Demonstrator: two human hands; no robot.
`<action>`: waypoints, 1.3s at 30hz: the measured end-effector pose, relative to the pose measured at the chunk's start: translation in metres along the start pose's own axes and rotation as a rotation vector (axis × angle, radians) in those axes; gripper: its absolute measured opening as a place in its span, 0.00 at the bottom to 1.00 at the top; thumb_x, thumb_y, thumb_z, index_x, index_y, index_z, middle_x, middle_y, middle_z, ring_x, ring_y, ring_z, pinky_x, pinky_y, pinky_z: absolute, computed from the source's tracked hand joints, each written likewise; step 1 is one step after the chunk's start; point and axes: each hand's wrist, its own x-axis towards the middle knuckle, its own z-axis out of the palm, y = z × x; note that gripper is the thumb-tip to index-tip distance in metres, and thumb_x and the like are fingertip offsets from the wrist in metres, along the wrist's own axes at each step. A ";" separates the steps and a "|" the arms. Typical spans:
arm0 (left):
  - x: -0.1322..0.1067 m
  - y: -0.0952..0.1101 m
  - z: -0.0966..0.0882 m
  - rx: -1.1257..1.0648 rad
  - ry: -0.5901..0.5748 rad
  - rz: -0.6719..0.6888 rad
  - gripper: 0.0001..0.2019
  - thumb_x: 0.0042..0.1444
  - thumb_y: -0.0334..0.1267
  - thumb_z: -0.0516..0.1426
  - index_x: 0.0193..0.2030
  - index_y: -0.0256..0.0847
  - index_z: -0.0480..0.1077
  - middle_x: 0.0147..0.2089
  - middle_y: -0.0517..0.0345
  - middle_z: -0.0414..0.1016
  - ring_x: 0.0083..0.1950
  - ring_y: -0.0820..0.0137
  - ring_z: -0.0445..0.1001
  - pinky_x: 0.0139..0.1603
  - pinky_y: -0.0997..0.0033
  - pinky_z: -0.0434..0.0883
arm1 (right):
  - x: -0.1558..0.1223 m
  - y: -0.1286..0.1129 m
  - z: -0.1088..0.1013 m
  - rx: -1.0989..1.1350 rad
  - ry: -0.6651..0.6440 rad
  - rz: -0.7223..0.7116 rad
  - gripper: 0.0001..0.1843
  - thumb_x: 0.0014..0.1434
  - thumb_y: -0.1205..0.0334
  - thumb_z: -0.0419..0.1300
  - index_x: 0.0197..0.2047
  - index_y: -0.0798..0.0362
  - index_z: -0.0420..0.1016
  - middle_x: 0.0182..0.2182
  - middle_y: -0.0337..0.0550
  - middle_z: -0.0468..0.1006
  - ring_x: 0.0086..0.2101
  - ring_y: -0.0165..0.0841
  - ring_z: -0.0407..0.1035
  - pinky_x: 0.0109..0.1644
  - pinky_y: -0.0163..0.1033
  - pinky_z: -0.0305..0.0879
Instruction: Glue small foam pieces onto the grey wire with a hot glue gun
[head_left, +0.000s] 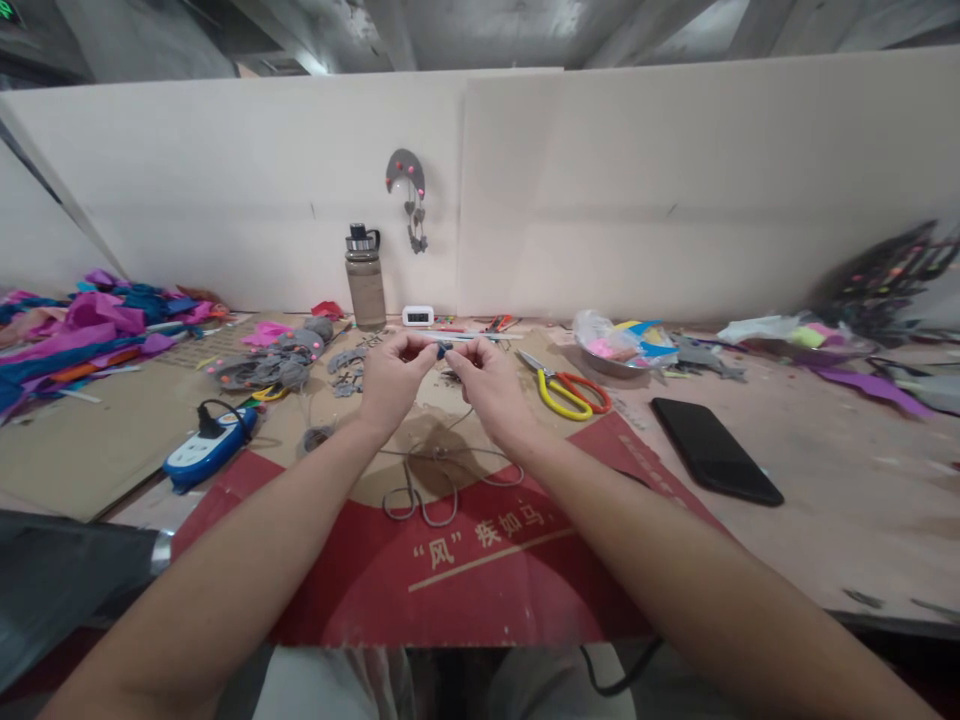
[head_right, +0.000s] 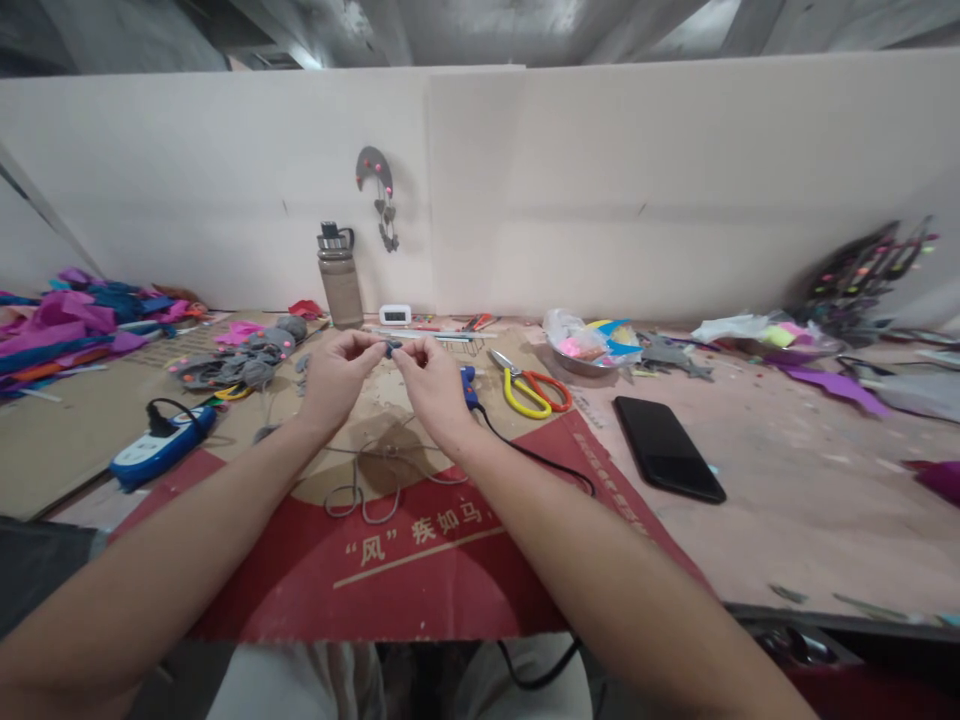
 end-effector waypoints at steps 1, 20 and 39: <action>0.000 0.000 0.001 -0.026 0.002 -0.011 0.06 0.48 0.38 0.58 0.27 0.38 0.72 0.27 0.60 0.72 0.29 0.74 0.66 0.33 0.74 0.63 | 0.000 0.000 -0.001 -0.034 0.014 -0.010 0.09 0.52 0.56 0.56 0.29 0.51 0.64 0.21 0.32 0.62 0.21 0.25 0.54 0.24 0.33 0.52; -0.003 0.003 0.005 -0.541 -0.130 -0.316 0.04 0.44 0.34 0.60 0.25 0.37 0.69 0.20 0.63 0.63 0.21 0.79 0.59 0.23 0.76 0.55 | 0.002 0.000 -0.002 -0.057 0.023 -0.060 0.08 0.52 0.56 0.56 0.31 0.52 0.66 0.20 0.31 0.60 0.22 0.25 0.52 0.26 0.33 0.50; -0.002 0.002 0.003 -0.453 -0.289 -0.383 0.10 0.41 0.39 0.65 0.30 0.36 0.74 0.26 0.58 0.70 0.26 0.78 0.66 0.24 0.77 0.62 | -0.001 0.001 -0.013 -0.133 0.026 -0.021 0.09 0.51 0.56 0.56 0.27 0.53 0.67 0.22 0.35 0.66 0.24 0.26 0.55 0.29 0.33 0.52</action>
